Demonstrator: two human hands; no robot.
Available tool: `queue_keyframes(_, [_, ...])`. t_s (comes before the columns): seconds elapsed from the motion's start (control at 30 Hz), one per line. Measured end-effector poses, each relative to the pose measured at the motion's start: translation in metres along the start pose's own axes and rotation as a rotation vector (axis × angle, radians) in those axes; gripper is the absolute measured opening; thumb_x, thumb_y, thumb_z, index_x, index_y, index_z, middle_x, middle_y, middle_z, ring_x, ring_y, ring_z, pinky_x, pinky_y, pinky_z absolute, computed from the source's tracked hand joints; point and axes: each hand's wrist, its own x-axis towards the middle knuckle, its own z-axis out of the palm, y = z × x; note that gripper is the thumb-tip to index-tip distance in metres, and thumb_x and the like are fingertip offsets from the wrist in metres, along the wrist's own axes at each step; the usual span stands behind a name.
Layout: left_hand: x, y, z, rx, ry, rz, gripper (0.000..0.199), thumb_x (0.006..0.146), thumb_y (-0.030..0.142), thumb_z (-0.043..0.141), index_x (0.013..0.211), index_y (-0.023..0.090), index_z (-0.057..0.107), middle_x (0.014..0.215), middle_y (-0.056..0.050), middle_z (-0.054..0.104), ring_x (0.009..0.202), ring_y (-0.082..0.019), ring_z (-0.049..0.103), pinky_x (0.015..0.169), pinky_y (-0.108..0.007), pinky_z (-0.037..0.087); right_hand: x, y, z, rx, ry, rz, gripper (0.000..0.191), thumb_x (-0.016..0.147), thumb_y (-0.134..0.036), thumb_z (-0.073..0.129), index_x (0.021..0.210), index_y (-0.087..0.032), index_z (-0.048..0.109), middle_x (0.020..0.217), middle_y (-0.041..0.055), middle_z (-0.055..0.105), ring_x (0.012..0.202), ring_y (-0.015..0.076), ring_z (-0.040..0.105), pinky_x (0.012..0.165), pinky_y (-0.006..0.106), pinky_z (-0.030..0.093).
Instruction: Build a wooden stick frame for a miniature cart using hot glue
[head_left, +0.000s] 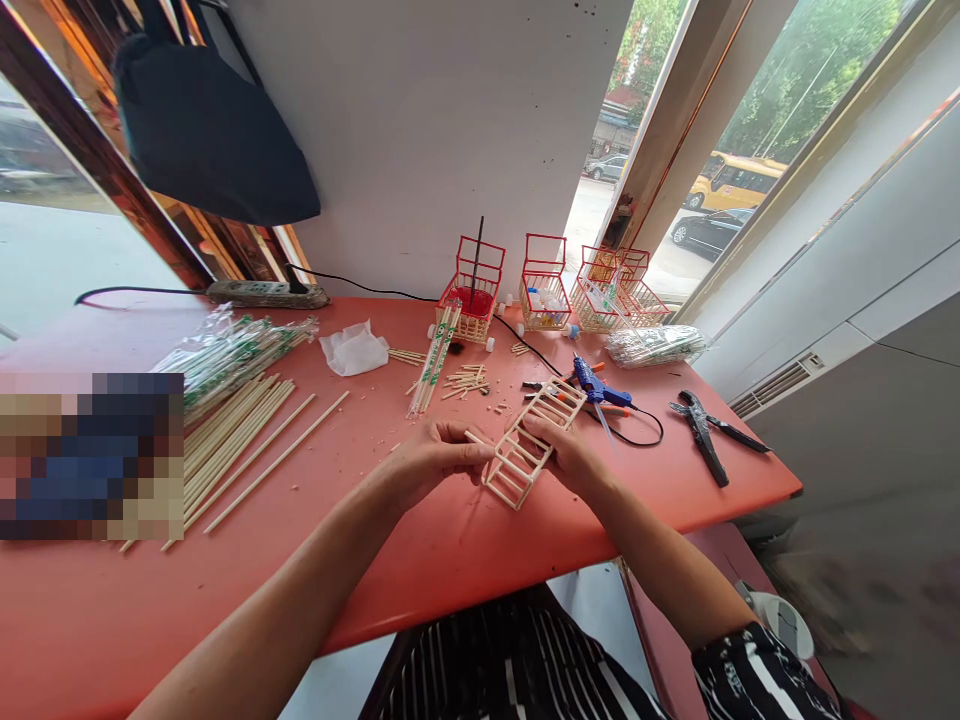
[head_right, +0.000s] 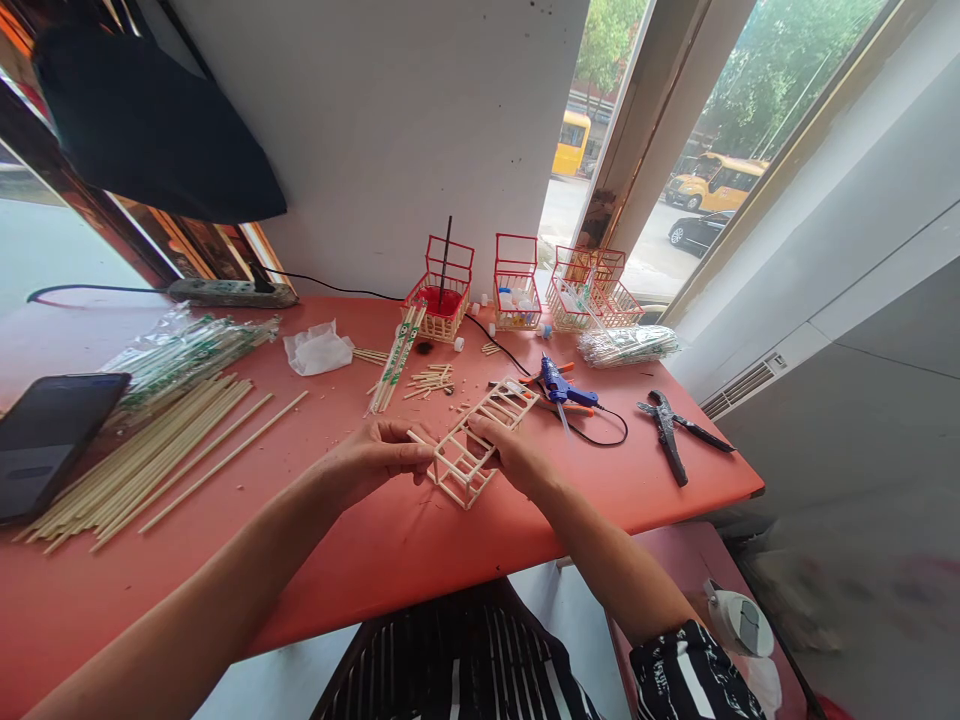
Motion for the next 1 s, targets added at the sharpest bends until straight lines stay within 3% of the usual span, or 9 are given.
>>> queue_keyframes(1.0, [-0.0006,0.001,0.0009,0.007,0.005,-0.002,0.029,0.062,0.041,0.089,0.067,0.016,0.076,0.062,-0.003,0.063,0.059,-0.013,0.057,0.056,-0.025,0.048,-0.0004,0.0009,-0.0001,0.016,0.017,0.002,0.037,0.077,-0.046,0.075,0.07,-0.022,0.049,0.064,-0.0051,0.043,0.055,0.0093,0.031,0.051,0.025,0.025])
